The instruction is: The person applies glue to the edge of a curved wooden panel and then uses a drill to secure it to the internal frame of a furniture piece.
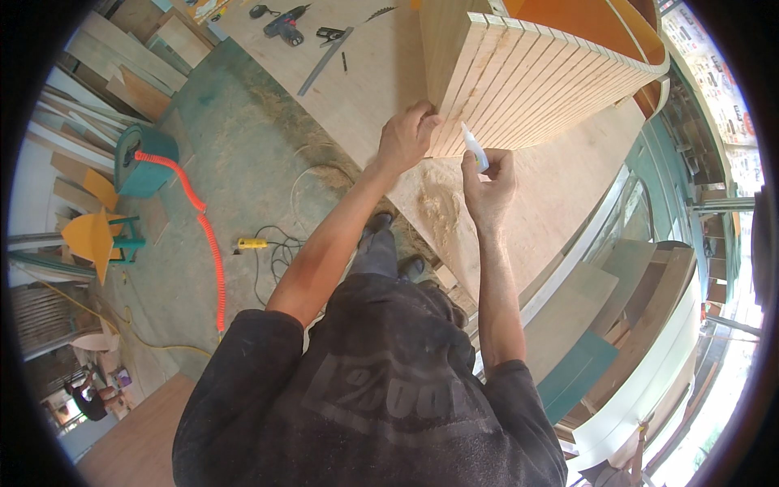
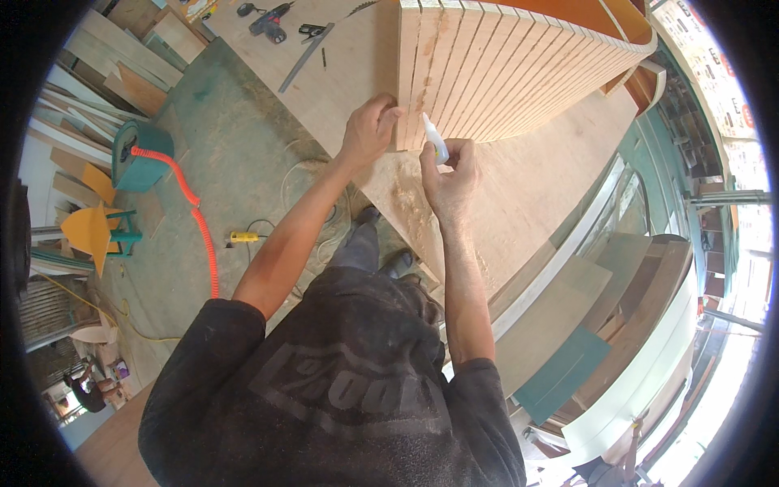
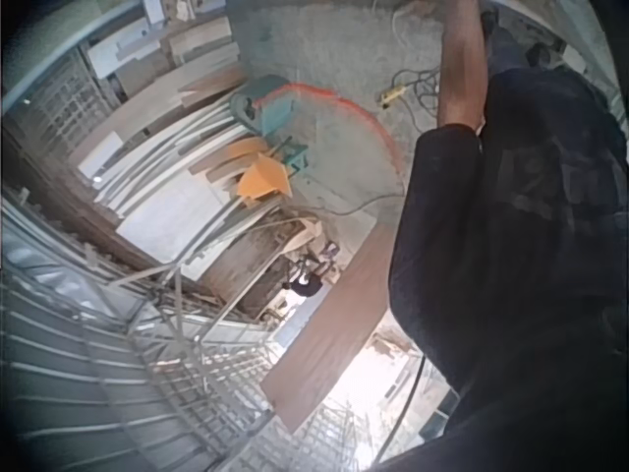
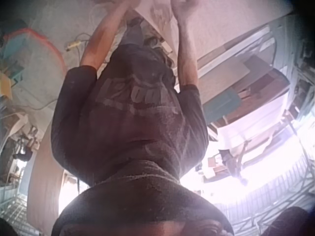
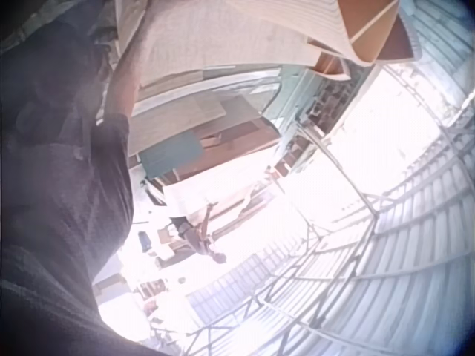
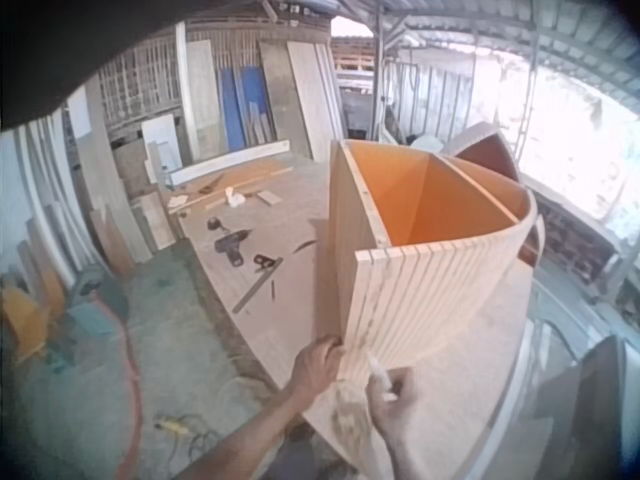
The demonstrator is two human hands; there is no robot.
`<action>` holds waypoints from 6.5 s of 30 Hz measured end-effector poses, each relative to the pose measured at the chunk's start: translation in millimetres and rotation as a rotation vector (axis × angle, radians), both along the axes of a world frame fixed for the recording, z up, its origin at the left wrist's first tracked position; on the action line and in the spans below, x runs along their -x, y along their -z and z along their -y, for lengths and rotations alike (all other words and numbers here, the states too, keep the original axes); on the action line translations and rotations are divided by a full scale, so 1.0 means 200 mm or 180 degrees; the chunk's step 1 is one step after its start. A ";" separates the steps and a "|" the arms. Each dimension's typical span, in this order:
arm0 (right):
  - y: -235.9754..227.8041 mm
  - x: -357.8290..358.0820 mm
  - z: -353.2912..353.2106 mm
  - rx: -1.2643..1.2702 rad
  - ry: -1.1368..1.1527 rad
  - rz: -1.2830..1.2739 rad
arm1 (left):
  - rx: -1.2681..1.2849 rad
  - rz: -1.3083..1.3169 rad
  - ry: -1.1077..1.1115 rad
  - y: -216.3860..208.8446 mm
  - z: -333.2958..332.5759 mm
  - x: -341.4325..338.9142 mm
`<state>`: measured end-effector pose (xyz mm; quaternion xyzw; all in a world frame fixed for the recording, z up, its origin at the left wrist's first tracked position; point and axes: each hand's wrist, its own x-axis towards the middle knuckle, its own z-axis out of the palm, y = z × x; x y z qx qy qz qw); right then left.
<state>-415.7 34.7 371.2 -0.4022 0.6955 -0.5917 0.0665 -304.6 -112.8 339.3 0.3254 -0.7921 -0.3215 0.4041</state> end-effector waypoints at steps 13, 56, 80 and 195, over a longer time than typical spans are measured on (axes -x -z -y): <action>0.08 -0.02 0.03 -0.0294 -0.0056 -0.0084 | 0.0046 0.0071 0.0022 0.00 0.00 0.00; 0.19 0.01 0.04 -0.0719 -0.0016 -0.0033 | -0.0139 0.0140 0.0012 -0.01 -0.02 0.00; 0.29 0.01 0.04 -0.0923 -0.0093 0.0109 | -0.0075 0.0071 0.0027 -0.01 -0.01 0.00; 0.67 0.01 0.01 -0.1215 0.0012 0.0434 | -0.0091 0.0048 -0.0005 0.01 -0.01 0.01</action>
